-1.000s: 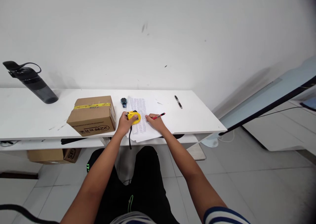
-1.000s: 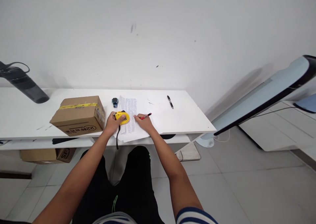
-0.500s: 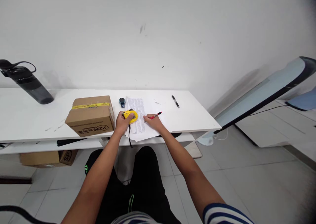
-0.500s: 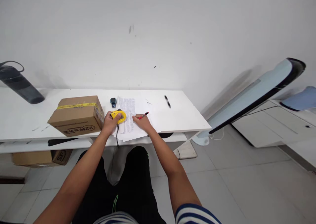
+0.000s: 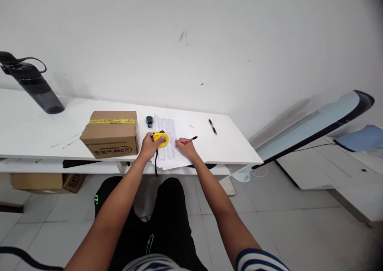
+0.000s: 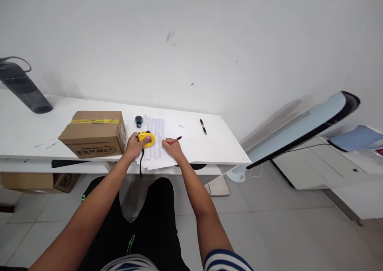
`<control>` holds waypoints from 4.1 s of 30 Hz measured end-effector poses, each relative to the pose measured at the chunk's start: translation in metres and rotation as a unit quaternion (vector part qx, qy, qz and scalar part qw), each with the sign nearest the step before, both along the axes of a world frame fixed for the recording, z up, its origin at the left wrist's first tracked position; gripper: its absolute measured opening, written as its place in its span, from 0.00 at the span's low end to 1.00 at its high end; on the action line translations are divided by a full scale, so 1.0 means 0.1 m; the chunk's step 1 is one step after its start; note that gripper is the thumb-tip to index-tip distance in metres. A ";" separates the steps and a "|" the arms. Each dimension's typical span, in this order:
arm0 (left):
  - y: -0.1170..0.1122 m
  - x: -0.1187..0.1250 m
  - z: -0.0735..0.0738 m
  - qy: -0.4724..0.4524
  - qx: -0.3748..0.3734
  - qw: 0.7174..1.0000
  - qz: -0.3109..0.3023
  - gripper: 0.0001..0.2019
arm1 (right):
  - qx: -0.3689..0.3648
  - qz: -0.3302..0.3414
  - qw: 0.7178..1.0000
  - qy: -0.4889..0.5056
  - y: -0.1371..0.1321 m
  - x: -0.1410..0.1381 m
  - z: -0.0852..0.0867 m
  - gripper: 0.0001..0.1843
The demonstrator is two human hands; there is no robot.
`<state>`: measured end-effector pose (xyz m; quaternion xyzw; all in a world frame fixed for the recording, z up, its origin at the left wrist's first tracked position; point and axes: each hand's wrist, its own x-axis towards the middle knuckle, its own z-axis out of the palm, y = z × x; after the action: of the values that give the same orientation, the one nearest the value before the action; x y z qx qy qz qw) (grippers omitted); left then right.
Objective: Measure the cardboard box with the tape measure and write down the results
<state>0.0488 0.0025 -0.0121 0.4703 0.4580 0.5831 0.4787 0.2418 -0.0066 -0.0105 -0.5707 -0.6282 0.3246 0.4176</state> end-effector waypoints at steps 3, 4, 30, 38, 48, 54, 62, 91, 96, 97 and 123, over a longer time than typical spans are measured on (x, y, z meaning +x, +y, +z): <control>0.01 -0.01 -0.04 0.010 -0.005 1.000 0.002 0.27 | 0.004 -0.005 1.000 0.005 -0.01 0.00 -0.02 0.18; 0.02 -0.01 -0.06 0.011 -0.006 1.000 0.001 0.27 | 0.009 -0.011 1.000 0.007 -0.01 0.00 -0.02 0.18; 0.04 -0.03 -0.13 0.061 0.002 0.998 0.006 0.24 | 0.006 -0.029 0.999 0.014 -0.04 0.00 -0.03 0.18; 0.02 -0.02 -0.12 0.042 0.002 0.999 -0.010 0.25 | 0.001 -0.040 0.999 0.016 -0.03 0.01 -0.03 0.16; 0.04 -0.02 -0.14 0.069 -0.003 0.998 -0.008 0.25 | 0.069 -0.112 0.991 -0.002 -0.09 0.00 -0.04 0.20; 0.02 -0.02 -0.13 0.084 0.004 0.996 -0.009 0.24 | 0.021 -0.076 0.997 0.024 -0.03 0.02 -0.04 0.17; 0.00 -0.02 -0.11 0.091 0.008 0.996 -0.013 0.24 | 0.010 -0.074 0.997 0.007 -0.04 0.02 -0.05 0.16; -1.36 -0.22 0.95 0.195 0.461 0.859 0.105 0.32 | 0.113 0.184 0.903 0.372 -1.16 -0.88 0.71 0.51; -1.59 -0.48 1.28 0.267 0.327 0.888 0.184 0.27 | 0.066 0.087 0.860 0.498 -1.47 -1.40 1.02 0.41; -1.62 -0.56 1.30 0.267 0.289 0.901 0.182 0.26 | 0.054 0.081 0.862 0.497 -1.46 -1.44 1.06 0.39; -1.51 -1.40 1.44 0.103 -0.012 0.992 0.071 0.23 | 0.021 0.188 0.920 0.343 -0.95 -1.36 1.27 0.32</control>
<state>-0.0908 -0.1482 0.1320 0.4887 0.5439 0.5585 0.3916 0.1054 -0.1012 0.1165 -0.2866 -0.5488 0.5595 0.5511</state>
